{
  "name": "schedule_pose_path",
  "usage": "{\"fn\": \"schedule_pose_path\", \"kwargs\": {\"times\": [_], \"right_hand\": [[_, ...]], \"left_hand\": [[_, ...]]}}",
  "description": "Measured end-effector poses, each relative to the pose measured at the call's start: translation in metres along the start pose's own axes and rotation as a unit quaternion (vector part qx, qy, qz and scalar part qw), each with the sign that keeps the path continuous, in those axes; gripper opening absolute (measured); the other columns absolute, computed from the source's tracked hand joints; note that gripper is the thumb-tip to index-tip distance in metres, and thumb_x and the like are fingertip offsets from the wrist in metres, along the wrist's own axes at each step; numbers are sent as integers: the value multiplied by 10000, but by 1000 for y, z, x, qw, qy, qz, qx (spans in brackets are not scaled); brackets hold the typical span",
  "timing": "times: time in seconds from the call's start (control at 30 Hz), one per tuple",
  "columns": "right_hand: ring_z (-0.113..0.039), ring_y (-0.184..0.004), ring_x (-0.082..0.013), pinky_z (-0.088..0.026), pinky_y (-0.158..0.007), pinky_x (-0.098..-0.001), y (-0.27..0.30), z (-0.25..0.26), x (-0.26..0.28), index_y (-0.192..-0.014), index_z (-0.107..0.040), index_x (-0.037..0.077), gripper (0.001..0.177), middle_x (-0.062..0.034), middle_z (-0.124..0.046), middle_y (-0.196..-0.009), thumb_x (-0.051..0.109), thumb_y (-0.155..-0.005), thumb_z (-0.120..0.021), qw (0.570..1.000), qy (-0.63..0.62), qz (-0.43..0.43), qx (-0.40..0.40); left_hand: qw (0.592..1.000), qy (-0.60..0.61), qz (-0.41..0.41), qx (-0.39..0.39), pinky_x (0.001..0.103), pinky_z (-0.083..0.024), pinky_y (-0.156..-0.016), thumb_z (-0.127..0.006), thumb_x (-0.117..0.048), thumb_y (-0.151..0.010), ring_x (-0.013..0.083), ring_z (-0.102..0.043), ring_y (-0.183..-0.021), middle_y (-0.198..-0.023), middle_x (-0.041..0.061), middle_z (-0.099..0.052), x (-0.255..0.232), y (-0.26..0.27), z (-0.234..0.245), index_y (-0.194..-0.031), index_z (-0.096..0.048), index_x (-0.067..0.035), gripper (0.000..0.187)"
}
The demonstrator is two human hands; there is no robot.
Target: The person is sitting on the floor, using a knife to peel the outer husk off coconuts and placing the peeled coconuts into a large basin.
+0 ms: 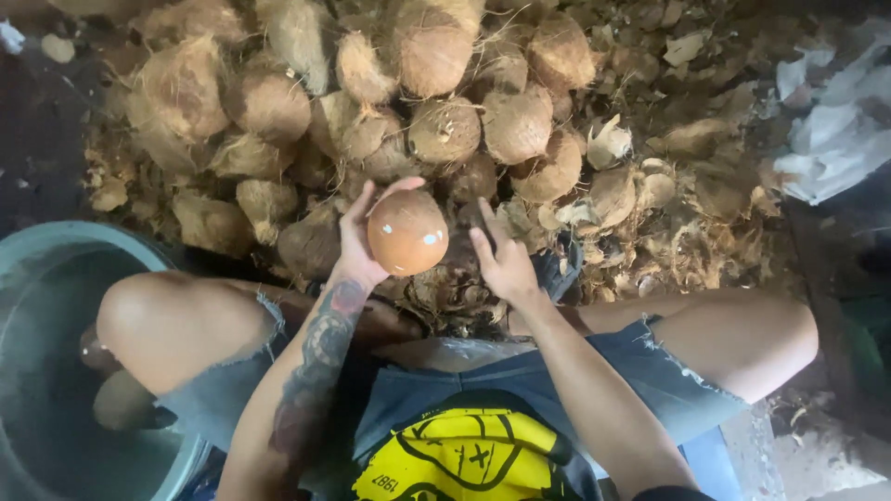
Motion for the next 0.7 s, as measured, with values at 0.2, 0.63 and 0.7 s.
{"fn": "schedule_pose_path", "kwargs": {"times": [0.2,0.63,0.7], "right_hand": [[-706,-1138,-450,-606,-943,-530,-39,-33,-41,-1641,-254,538,700,-274,-714,-1257,502,-1008,-552,977,158,124,74],[-430,-1347,-415,-456,-1072,-508,-134,-65,-135,-1682,-177,499,960,-164,-385,-1436,358,-867,-664,845,471,242,80],[-404,-1403,-421,-404,-1132,-527,-129,-65,-137,-1675,-162,529,937,-178,-368,-1499,404,-892,-661,847,471,236,67]], "left_hand": [[983,-20,73,-168,618,-506,-1086,-900,-487,-773,410,-689,-1213,-1257,157,-743,16,2,33,-1232,-766,-101,615],[972,-27,-13,-233,803,-512,-966,-723,-668,-856,522,-612,-1296,-1475,221,-619,-25,16,-6,-1444,-585,-121,816],[970,-29,-16,-240,810,-520,-937,-689,-698,-868,532,-619,-1279,-1479,228,-613,-22,8,4,-1457,-568,-117,836]]}}
Point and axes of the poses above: each hand's wrist, its own y-axis away from the middle knuckle, its own z-axis out of the back of the hand, x = y × z, the point moved 2 cm from there along -y, towards the middle knuckle
